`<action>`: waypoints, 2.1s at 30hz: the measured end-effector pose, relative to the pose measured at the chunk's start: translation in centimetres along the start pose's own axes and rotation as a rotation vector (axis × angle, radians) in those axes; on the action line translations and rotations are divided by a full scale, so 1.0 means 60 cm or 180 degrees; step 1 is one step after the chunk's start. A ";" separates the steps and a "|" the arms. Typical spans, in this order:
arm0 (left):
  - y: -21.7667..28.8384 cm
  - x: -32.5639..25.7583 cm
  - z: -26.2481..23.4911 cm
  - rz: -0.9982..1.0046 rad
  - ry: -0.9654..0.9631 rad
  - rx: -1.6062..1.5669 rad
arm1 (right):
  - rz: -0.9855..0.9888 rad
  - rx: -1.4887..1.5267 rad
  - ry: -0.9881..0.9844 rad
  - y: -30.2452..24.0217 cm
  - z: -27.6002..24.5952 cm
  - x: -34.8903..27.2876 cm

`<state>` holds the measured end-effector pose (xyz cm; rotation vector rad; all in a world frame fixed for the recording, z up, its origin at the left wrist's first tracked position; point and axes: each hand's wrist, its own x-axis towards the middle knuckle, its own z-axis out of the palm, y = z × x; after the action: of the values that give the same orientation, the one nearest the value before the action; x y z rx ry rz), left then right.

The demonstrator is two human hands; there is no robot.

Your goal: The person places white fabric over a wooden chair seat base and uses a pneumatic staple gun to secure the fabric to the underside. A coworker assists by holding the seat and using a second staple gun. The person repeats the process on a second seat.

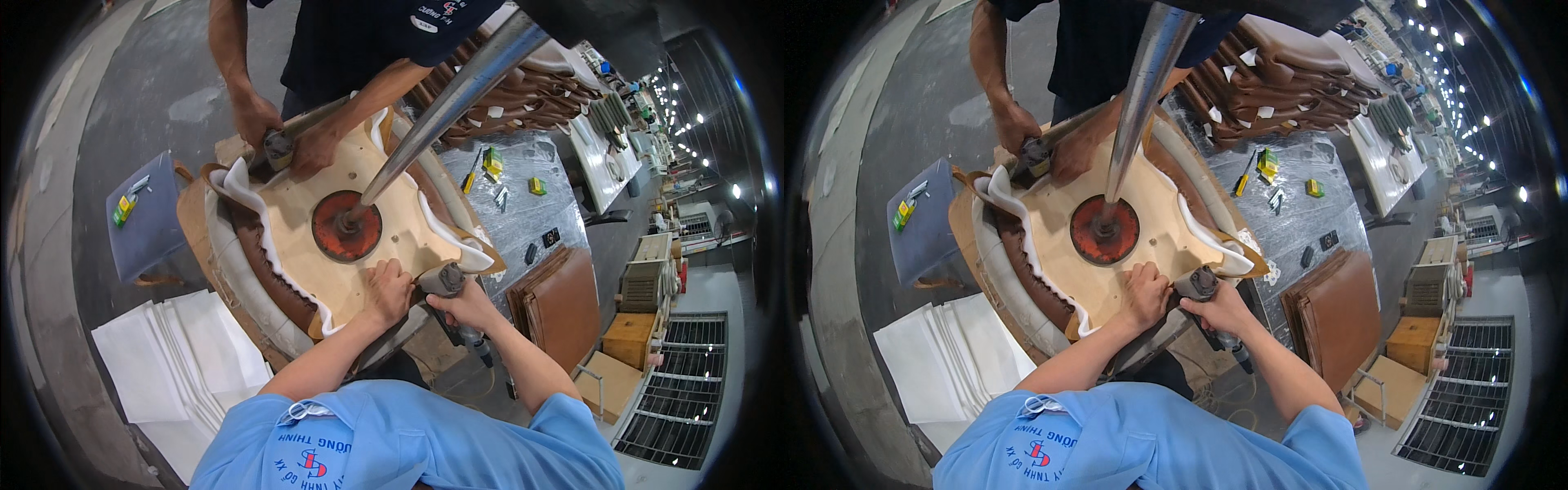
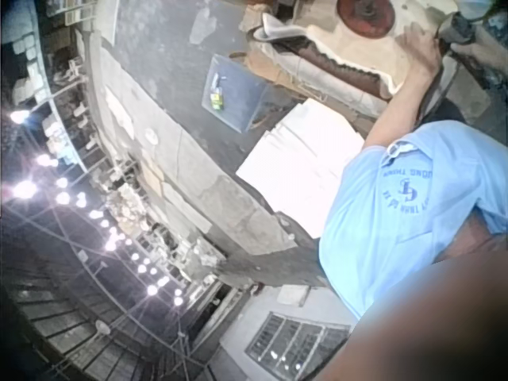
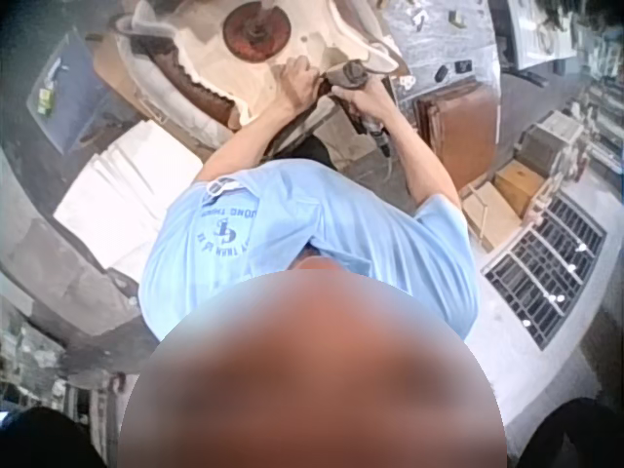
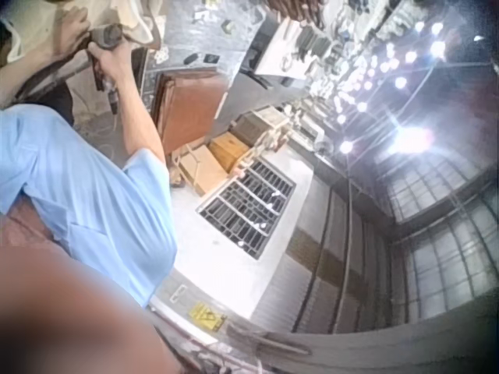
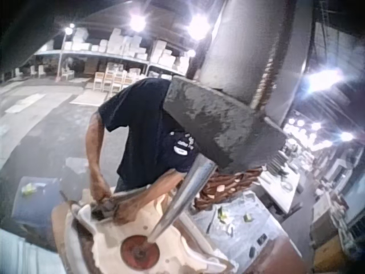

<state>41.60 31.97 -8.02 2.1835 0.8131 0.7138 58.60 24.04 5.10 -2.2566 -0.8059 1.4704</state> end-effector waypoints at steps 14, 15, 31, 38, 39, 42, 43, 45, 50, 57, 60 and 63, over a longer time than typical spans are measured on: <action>0.004 -0.026 -0.030 0.0026 -0.0278 0.0229 | -0.0342 0.0036 0.0145 -0.001 0.015 -0.019; 0.003 -0.026 -0.029 -0.0002 -0.0263 0.0187 | -0.0305 0.0041 0.0118 -0.001 0.019 -0.019; -0.004 -0.048 -0.040 -0.0077 -0.0395 0.0422 | -0.0106 -0.0086 0.0185 -0.002 0.031 -0.024; -0.009 -0.043 -0.036 -0.0121 -0.0218 0.0265 | -0.0052 -0.0132 0.0011 -0.027 0.045 -0.027; -0.008 -0.042 -0.036 -0.0113 -0.0215 0.0278 | -0.0022 -0.0176 0.0026 -0.031 0.047 -0.026; -0.005 -0.039 -0.042 -0.0165 -0.0288 0.0389 | -0.0007 -0.0318 0.0099 -0.037 0.053 -0.015; -0.003 -0.039 -0.046 -0.0252 -0.0507 0.0385 | 0.0030 -0.0330 0.0104 -0.037 0.055 -0.013; -0.005 -0.038 -0.058 -0.0200 -0.0493 0.0548 | -0.0019 -0.0334 0.0168 -0.034 0.057 -0.011; -0.013 -0.049 -0.083 -0.0226 -0.0802 0.0495 | -0.0136 0.0025 0.0049 -0.018 0.056 -0.026; -0.021 -0.051 -0.066 -0.0129 -0.0552 0.0265 | -0.0065 -0.0223 -0.0041 -0.027 0.072 -0.022; -0.023 -0.052 -0.068 -0.0112 -0.0516 0.0334 | -0.0012 -0.0389 0.0053 -0.037 0.080 -0.018; -0.027 -0.054 -0.080 -0.0059 -0.0584 0.0260 | -0.0052 -0.0417 0.0068 -0.041 0.082 -0.021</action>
<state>35.69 32.50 -7.09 2.2723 0.7780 0.4698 53.06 25.02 5.33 -2.3501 -0.9371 1.4221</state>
